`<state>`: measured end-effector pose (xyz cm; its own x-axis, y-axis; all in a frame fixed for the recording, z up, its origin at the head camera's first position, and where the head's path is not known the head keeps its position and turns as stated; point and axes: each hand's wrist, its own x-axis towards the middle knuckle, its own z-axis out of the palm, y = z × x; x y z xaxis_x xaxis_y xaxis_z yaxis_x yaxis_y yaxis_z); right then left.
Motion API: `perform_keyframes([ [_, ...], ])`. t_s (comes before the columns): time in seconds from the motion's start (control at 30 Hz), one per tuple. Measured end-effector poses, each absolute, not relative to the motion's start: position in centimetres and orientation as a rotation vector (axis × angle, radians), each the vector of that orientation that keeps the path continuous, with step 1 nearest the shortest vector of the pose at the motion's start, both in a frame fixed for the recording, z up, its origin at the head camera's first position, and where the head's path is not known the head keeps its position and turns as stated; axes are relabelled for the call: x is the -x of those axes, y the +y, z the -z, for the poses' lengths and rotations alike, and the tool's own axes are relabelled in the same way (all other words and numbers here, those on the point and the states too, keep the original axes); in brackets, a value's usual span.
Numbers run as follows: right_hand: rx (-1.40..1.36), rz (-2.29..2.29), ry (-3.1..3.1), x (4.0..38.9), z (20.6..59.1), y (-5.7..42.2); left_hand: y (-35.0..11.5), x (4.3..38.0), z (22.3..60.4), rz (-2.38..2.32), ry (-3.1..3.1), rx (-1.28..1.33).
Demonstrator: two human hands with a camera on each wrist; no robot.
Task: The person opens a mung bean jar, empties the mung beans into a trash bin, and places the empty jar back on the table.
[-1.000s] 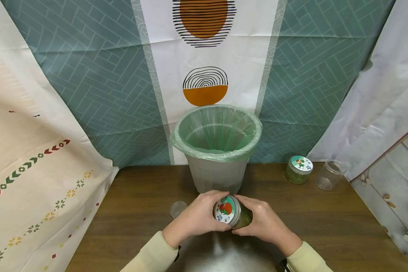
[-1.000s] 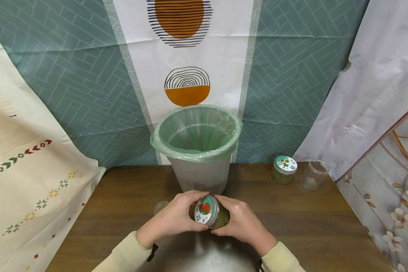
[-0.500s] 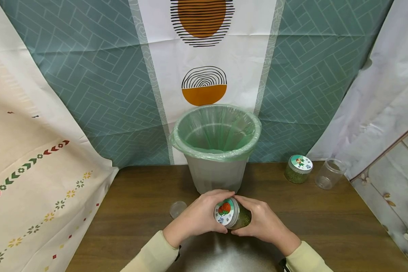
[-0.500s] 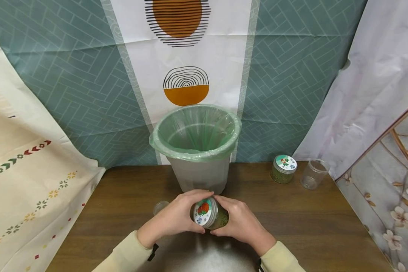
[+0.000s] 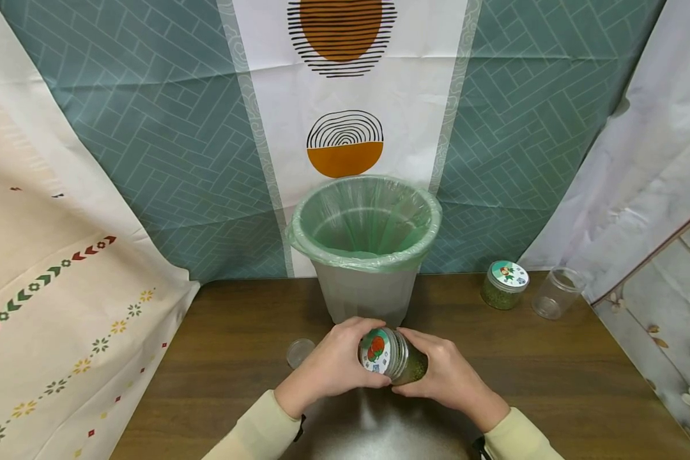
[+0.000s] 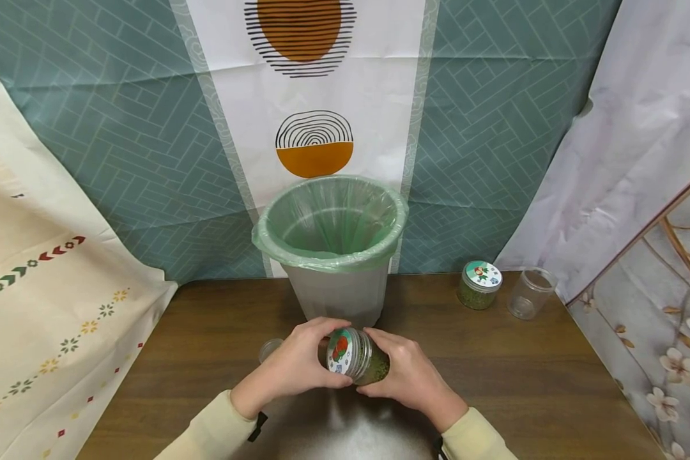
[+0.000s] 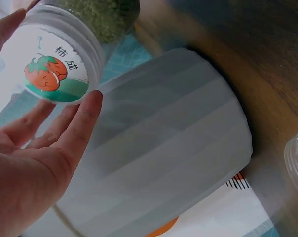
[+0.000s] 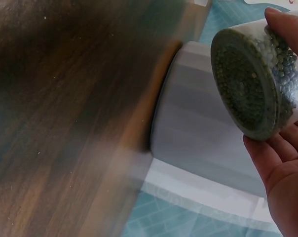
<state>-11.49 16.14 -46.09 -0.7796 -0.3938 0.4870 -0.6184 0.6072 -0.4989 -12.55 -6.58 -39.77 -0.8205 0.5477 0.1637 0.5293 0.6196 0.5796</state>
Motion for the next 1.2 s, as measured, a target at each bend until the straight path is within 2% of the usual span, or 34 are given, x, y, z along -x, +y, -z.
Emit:
perform_keyframes([
  [0.33, -0.724, -1.001, -2.458, 11.6, 45.6, 16.5, -7.7, 12.4, 39.8, -1.189, 2.858, -0.878],
  [0.7, -0.528, -1.068, -2.358, 11.6, 44.9, 17.6, -8.9, 12.6, 42.7, -1.239, 2.966, -0.324],
  [1.2, -0.362, -1.146, -2.338, 11.6, 44.5, 18.2, -8.0, 13.1, 46.9, -1.176, 2.877, -0.184],
])
